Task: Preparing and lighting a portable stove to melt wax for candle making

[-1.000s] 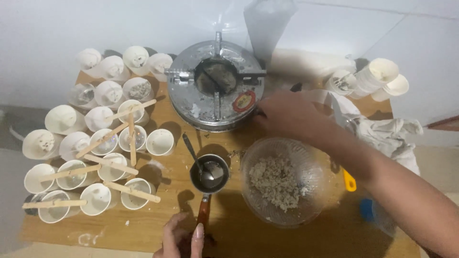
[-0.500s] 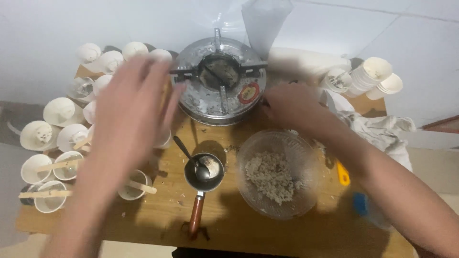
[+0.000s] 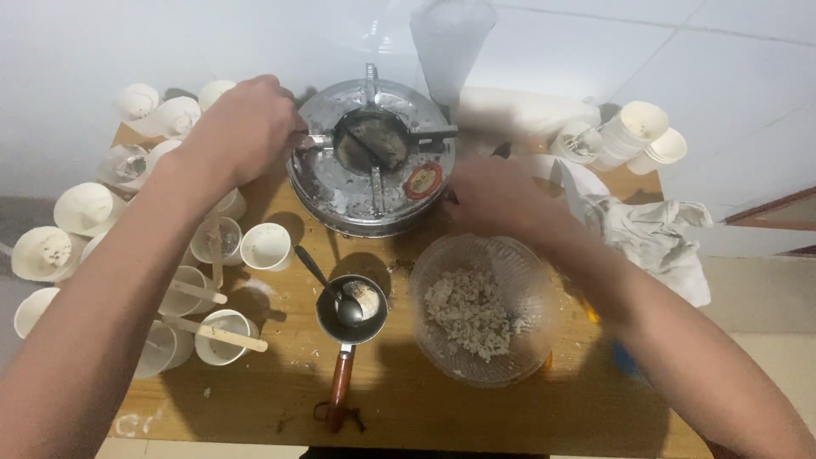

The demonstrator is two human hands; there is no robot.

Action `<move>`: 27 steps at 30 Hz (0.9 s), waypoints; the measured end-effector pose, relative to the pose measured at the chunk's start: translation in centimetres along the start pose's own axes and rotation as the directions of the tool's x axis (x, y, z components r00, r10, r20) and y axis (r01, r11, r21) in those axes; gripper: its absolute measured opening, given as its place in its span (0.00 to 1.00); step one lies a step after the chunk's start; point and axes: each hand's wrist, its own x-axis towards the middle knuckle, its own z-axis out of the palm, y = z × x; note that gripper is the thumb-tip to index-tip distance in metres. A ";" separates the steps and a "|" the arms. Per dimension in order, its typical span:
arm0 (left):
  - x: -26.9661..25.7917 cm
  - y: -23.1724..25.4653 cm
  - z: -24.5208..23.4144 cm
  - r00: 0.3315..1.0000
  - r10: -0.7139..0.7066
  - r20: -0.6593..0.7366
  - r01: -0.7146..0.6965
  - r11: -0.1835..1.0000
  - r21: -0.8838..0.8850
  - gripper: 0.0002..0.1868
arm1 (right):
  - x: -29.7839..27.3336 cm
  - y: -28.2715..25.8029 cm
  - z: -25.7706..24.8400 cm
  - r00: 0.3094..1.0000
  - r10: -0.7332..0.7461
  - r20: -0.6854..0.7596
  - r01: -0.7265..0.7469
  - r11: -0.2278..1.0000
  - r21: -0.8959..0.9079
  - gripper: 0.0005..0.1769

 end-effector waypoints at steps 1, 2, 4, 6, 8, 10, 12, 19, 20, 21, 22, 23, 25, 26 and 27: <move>-0.1 0.2 -0.2 1.000 0.003 -0.001 -0.003 1.000 0.000 0.12 | 0.0 -0.2 -0.2 1.000 0.003 0.000 -0.003 1.000 0.000 0.08; -0.2 0.3 -0.3 0.999 0.026 -0.027 -0.027 0.999 -0.033 0.15 | 0.0 -0.3 -0.3 1.000 0.003 0.016 -0.003 1.000 0.005 0.09; -0.2 0.2 0.0 0.997 0.051 -0.055 -0.055 0.996 -0.066 0.17 | -0.1 -0.6 -0.6 0.999 0.006 0.033 -0.006 1.000 0.011 0.12; 0.1 -0.4 1.0 0.987 0.128 -0.100 -0.125 0.992 0.031 0.14 | -0.3 -0.8 -0.9 0.999 0.009 0.037 -0.011 0.999 0.047 0.11; 0.1 -0.2 0.8 0.988 0.120 -0.098 -0.120 0.993 0.002 0.16 | -0.4 -0.7 -0.9 0.999 0.011 0.044 -0.014 0.998 0.069 0.10; 0.0 -0.3 0.8 0.990 0.109 -0.094 -0.112 0.993 -0.025 0.18 | -0.2 -0.4 -0.6 0.999 0.010 0.049 -0.014 0.996 0.090 0.10; 0.2 -0.2 1.3 0.987 0.117 -0.113 -0.118 0.993 -0.006 0.12 | 0.0 0.2 0.1 1.000 0.007 0.007 -0.007 0.999 0.032 0.19; -0.5 0.4 0.6 0.995 0.050 -0.081 -0.055 0.996 -0.065 0.21 | 0.1 1.0 -0.5 0.990 -0.140 -0.016 0.140 0.989 0.036 0.10; -0.3 0.2 0.9 0.989 0.097 -0.108 -0.101 0.994 -0.038 0.15 | -0.3 0.8 -1.2 0.997 -0.083 -0.001 0.082 0.995 -0.058 0.11; -0.2 0.0 1.2 0.981 0.143 -0.134 -0.146 0.989 -0.009 0.12 | -0.7 0.5 -1.8 1.000 -0.024 0.008 0.025 0.988 -0.151 0.16; -0.2 -0.1 1.2 0.981 0.141 -0.133 -0.144 0.990 -0.010 0.12 | -0.6 0.7 -2.1 1.000 -0.026 0.010 0.027 0.988 -0.151 0.16; -0.1 -0.1 1.2 0.979 0.145 -0.144 -0.155 0.986 -0.061 0.09 | -0.5 0.9 -2.4 0.998 -0.004 -0.067 -0.004 0.993 -0.119 0.24; 0.0 0.0 1.3 0.976 0.154 -0.156 -0.173 0.979 -0.112 0.09 | -0.5 1.0 -3.3 0.989 0.026 -0.143 -0.038 0.996 -0.082 0.49; 0.1 -0.1 1.4 0.975 0.156 -0.157 -0.172 0.980 -0.096 0.09 | -0.3 0.7 -3.9 0.994 0.044 -0.101 -0.046 0.999 -0.025 0.46; 0.1 -0.3 1.5 0.975 0.157 -0.159 -0.171 0.982 -0.079 0.10 | -0.2 0.5 -4.6 0.997 0.058 -0.057 -0.056 0.998 0.032 0.43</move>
